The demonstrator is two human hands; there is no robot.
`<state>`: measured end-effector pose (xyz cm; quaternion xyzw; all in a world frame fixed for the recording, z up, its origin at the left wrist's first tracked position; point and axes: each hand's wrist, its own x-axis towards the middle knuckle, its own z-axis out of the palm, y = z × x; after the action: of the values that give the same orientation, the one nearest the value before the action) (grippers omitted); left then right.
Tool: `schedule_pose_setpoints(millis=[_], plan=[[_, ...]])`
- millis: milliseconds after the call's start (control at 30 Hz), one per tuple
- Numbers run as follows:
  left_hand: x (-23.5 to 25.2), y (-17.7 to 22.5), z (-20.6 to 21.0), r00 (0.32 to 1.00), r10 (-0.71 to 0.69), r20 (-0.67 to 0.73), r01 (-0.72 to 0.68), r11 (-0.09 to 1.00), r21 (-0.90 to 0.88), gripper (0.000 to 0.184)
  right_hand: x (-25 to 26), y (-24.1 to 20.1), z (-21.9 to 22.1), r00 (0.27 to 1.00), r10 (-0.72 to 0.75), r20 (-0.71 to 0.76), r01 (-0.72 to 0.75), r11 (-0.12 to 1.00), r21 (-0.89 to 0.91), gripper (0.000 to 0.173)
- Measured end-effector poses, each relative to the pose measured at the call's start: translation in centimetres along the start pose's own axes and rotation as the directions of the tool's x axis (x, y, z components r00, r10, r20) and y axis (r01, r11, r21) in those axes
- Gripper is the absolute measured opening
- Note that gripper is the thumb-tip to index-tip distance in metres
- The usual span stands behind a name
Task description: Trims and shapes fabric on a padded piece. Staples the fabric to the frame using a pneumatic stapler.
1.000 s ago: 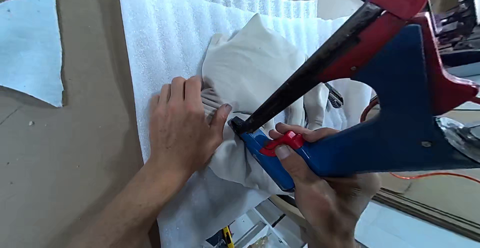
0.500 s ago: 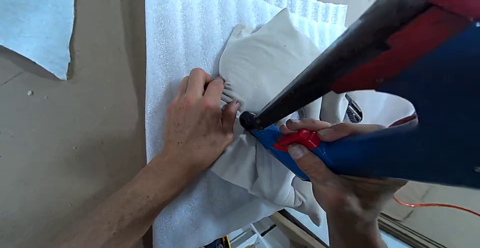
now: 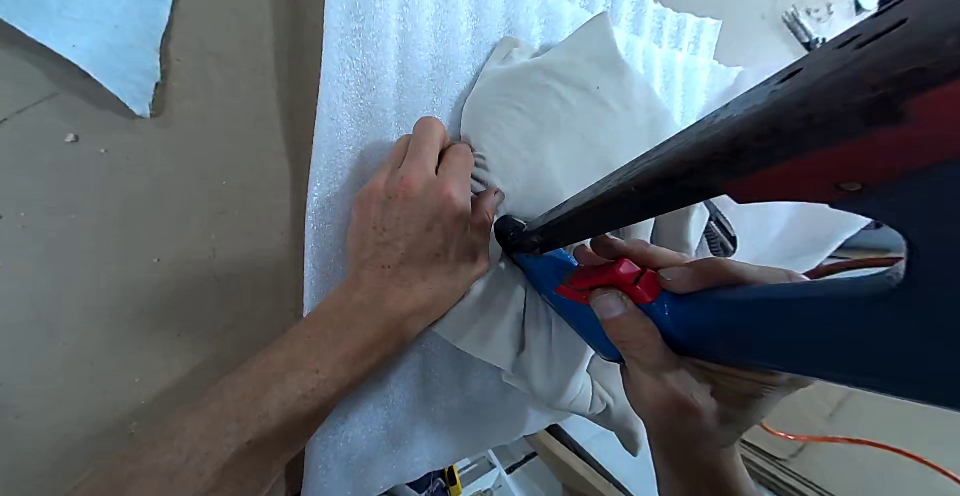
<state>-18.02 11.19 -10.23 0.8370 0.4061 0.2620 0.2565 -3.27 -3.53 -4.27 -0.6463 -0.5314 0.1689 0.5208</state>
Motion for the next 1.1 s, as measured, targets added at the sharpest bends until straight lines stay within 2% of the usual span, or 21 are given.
schedule_pose_setpoints(millis=[200,333,500,600,700,767,900,1000,1100], plan=[[0.1,-0.3,0.2,1.0,0.01,-0.01,-0.01,1.0,-0.013,0.042,0.0,0.2,0.0,1.0,-0.003,0.015,0.002,1.0,0.014,0.035],[0.2,-0.3,-0.6,0.998,0.03,0.051,-0.03,1.0,0.003,0.045,0.3,-0.3,-2.0,0.998,0.053,0.013,-0.054,0.996,0.076,0.039],[0.2,0.3,-1.2,0.995,-0.069,0.07,0.068,0.998,0.017,0.048,2.4,1.2,-7.9,0.992,-0.013,0.124,-0.007,0.987,0.164,0.038],[-0.3,2.1,-2.4,0.978,-0.184,0.096,0.177,0.981,0.076,0.056,5.7,2.7,-9.2,0.959,-0.131,0.251,0.069,0.968,0.243,0.037],[-2.1,4.7,-2.0,0.935,-0.355,0.011,0.349,0.925,0.151,0.063,8.1,4.4,-8.3,0.911,-0.221,0.348,0.104,0.94,0.325,0.033],[-3.5,6.0,-1.1,0.905,-0.421,-0.055,0.424,0.892,0.155,0.059,8.8,5.3,-7.5,0.89,-0.246,0.385,0.122,0.94,0.318,0.031],[-5.3,5.2,1.4,0.909,-0.306,-0.283,0.352,0.928,0.126,0.041,9.6,6.0,-6.0,0.836,-0.329,0.44,0.183,0.922,0.341,0.031],[-5.5,5.2,2.3,0.885,-0.292,-0.363,0.354,0.927,0.119,0.035,10.0,6.1,-5.3,0.784,-0.414,0.463,0.251,0.893,0.373,0.031],[-5.5,5.2,2.6,0.866,-0.299,-0.401,0.359,0.93,0.083,0.029,10.6,6.1,-5.3,0.737,-0.432,0.52,0.268,0.893,0.362,0.03]])
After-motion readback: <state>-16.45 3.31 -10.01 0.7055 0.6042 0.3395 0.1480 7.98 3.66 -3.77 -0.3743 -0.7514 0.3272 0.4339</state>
